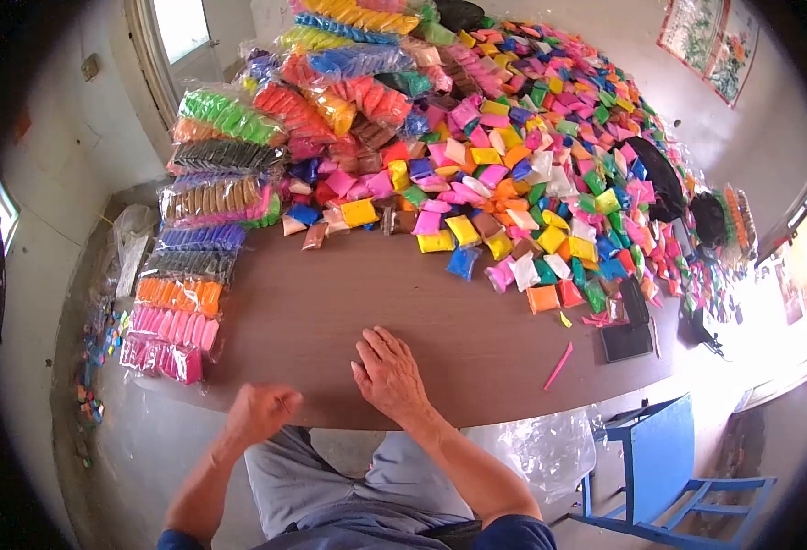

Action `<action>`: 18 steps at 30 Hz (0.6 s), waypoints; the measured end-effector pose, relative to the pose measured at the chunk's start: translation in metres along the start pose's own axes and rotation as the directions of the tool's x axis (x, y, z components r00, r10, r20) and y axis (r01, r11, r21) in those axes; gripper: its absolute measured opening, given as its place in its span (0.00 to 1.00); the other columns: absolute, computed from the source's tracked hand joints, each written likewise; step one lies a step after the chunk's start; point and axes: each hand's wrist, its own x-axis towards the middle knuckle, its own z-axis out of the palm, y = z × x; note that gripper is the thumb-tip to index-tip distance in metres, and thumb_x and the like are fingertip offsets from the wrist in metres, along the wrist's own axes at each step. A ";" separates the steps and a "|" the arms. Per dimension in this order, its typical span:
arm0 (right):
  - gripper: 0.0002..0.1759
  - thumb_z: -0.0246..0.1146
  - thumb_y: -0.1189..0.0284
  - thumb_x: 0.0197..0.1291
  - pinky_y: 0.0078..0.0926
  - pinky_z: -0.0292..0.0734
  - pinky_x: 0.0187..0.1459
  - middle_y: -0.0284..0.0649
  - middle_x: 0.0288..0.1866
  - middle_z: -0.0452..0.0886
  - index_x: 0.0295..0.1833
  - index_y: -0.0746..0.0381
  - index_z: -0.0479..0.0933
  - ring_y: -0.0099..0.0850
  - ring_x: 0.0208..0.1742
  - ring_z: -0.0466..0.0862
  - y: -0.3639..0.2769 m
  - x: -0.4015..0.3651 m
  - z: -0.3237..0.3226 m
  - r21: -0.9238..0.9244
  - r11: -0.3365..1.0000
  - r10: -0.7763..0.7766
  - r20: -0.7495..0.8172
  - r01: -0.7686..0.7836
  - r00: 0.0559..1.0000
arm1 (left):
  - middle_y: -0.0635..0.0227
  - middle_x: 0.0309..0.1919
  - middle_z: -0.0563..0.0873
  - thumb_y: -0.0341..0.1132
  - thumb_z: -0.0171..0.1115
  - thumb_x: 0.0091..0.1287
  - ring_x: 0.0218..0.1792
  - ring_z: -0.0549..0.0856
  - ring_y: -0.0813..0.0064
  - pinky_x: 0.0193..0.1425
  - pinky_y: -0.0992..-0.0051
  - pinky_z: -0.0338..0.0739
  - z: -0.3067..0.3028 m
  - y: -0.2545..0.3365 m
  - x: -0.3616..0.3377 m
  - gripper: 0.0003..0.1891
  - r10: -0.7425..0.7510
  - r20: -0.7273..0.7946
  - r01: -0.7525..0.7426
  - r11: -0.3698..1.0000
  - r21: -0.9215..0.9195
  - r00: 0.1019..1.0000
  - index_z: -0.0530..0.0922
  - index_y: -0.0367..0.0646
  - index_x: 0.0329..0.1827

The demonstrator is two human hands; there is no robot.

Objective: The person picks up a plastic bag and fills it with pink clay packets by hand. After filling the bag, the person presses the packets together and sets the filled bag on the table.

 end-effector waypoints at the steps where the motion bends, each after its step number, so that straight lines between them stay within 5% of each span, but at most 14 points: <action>1: 0.18 0.69 0.70 0.60 0.43 0.72 0.65 0.47 0.63 0.79 0.53 0.66 0.80 0.45 0.69 0.76 0.001 0.000 0.000 -0.005 1.000 -0.003 -0.001 0.003 1.000 | 0.52 0.21 0.78 0.33 0.64 0.70 0.21 0.81 0.59 0.27 0.64 0.73 -0.006 -0.003 0.010 0.11 -0.023 -0.028 0.024 1.000 0.002 0.999 0.79 0.34 0.31; 6: 0.18 0.67 0.69 0.62 0.43 0.71 0.67 0.48 0.64 0.77 0.54 0.66 0.79 0.46 0.70 0.74 -0.001 -0.002 0.000 -0.015 1.000 0.008 0.027 -0.007 1.000 | 0.51 0.20 0.77 0.34 0.65 0.70 0.20 0.78 0.53 0.25 0.63 0.71 -0.001 -0.043 0.048 0.13 -0.129 -0.136 0.122 0.991 -0.059 0.982 0.78 0.34 0.29; 9: 0.17 0.65 0.68 0.64 0.44 0.70 0.68 0.48 0.64 0.77 0.54 0.67 0.78 0.46 0.71 0.73 -0.003 0.001 -0.001 -0.013 1.000 0.015 0.046 -0.014 0.999 | 0.54 0.23 0.79 0.33 0.66 0.68 0.24 0.80 0.54 0.30 0.62 0.73 0.033 -0.065 0.059 0.12 -0.044 -0.445 0.087 0.993 0.076 0.894 0.78 0.36 0.29; 12: 0.17 0.66 0.70 0.62 0.43 0.72 0.66 0.47 0.63 0.78 0.53 0.67 0.79 0.45 0.69 0.74 -0.004 0.001 -0.002 -0.040 0.999 0.011 0.021 -0.010 1.000 | 0.60 0.27 0.81 0.32 0.68 0.64 0.31 0.82 0.55 0.37 0.60 0.75 0.046 -0.055 0.060 0.09 0.185 -0.442 -0.017 0.934 0.356 0.878 0.77 0.40 0.29; 16: 0.17 0.67 0.69 0.61 0.43 0.73 0.65 0.46 0.63 0.78 0.53 0.66 0.80 0.44 0.69 0.75 0.000 -0.001 0.007 -0.061 0.998 -0.002 -0.002 0.002 1.000 | 0.62 0.30 0.81 0.33 0.70 0.62 0.36 0.83 0.55 0.42 0.58 0.76 0.050 -0.058 0.058 0.08 0.153 -0.415 0.005 0.935 0.355 0.897 0.78 0.43 0.29; 18: 0.18 0.65 0.68 0.64 0.42 0.70 0.68 0.50 0.66 0.76 0.56 0.66 0.78 0.44 0.71 0.73 -0.002 0.001 0.006 -0.088 0.996 0.019 0.105 -0.010 0.994 | 0.61 0.29 0.81 0.33 0.70 0.62 0.36 0.83 0.55 0.41 0.58 0.76 0.050 -0.060 0.057 0.08 0.168 -0.422 0.005 0.926 0.379 0.891 0.78 0.43 0.29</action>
